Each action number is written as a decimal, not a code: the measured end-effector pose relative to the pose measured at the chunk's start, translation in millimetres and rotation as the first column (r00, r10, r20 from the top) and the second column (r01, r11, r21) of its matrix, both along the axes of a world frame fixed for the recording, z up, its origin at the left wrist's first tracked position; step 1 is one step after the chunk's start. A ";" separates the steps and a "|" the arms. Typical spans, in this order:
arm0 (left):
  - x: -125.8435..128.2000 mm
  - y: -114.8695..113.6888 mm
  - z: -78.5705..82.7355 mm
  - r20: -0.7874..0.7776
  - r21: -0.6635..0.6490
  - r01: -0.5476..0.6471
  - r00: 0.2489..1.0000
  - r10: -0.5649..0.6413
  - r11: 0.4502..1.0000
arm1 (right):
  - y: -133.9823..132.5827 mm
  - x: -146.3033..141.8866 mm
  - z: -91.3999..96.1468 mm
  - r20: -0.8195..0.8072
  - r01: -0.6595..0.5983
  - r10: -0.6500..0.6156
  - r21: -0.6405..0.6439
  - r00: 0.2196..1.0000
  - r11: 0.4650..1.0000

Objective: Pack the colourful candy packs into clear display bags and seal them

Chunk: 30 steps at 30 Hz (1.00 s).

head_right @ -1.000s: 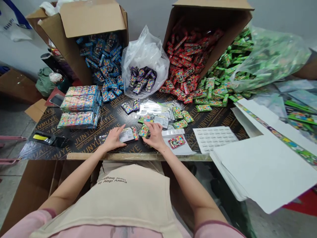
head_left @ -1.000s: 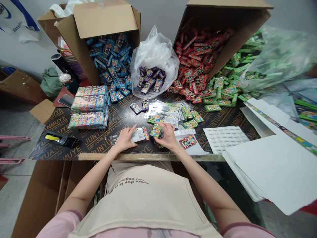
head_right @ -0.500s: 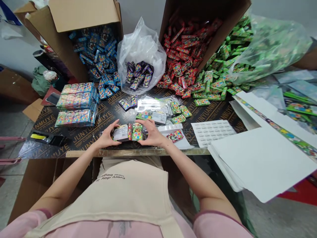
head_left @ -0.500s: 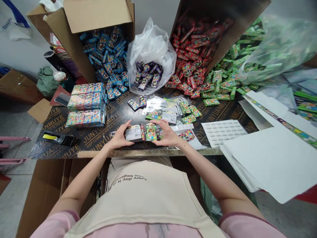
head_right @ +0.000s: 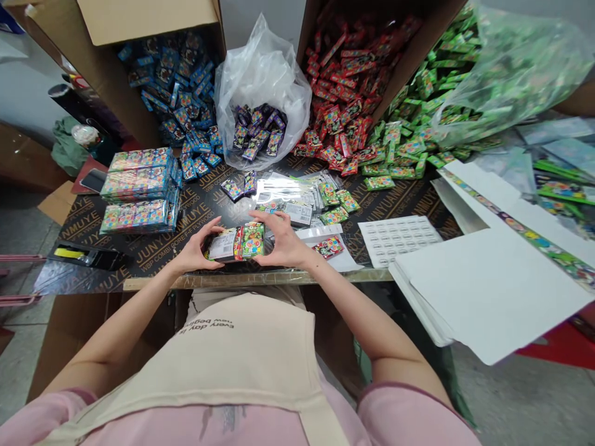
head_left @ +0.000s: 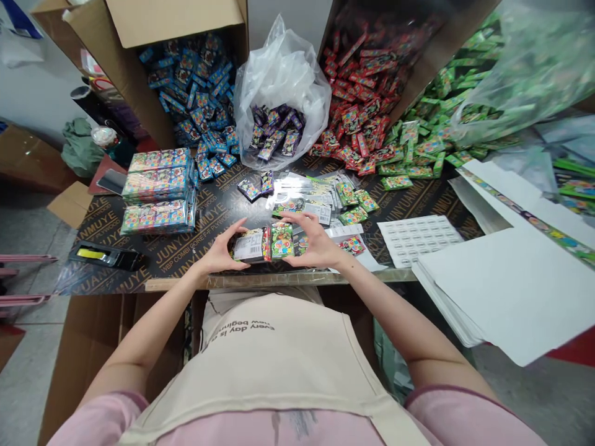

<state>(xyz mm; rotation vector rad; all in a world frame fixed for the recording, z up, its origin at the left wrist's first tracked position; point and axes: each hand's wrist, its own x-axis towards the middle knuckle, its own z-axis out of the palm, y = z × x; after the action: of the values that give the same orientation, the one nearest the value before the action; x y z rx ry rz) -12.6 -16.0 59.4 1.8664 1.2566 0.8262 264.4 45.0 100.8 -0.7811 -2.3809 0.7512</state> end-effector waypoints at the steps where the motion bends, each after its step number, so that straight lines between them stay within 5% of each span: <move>1: 1.6 -0.2 0.4 -0.006 0.014 -0.004 1.000 0.004 1.000 | -2.6 -1.7 2.0 0.024 -0.004 0.004 0.035 1.000 0.999; 5: 5.6 -1.3 2.9 -0.042 0.069 0.004 0.999 -0.001 0.998 | -13.8 -8.0 4.3 0.095 0.059 -0.072 0.141 0.993 0.988; 12: 5.4 0.0 6.0 -0.071 0.048 -0.065 0.995 0.068 0.997 | -7.1 -2.2 -3.4 0.021 0.187 -0.192 0.139 0.981 0.972; 21: 15.5 -4.2 8.8 -0.150 0.119 -0.027 0.988 0.045 0.992 | -8.3 -3.9 -11.3 0.121 0.100 -0.133 0.247 0.984 0.964; 30: 10.2 -9.5 4.0 -0.099 0.140 -0.033 0.994 0.047 0.990 | -15.6 -4.4 -10.4 -0.066 0.086 -0.074 0.187 0.995 0.979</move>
<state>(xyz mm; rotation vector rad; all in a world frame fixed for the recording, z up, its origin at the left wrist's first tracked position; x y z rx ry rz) -2.4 -25.4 63.4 2.0219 1.3331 0.8681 260.0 29.4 90.4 -0.7589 -2.3123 0.4991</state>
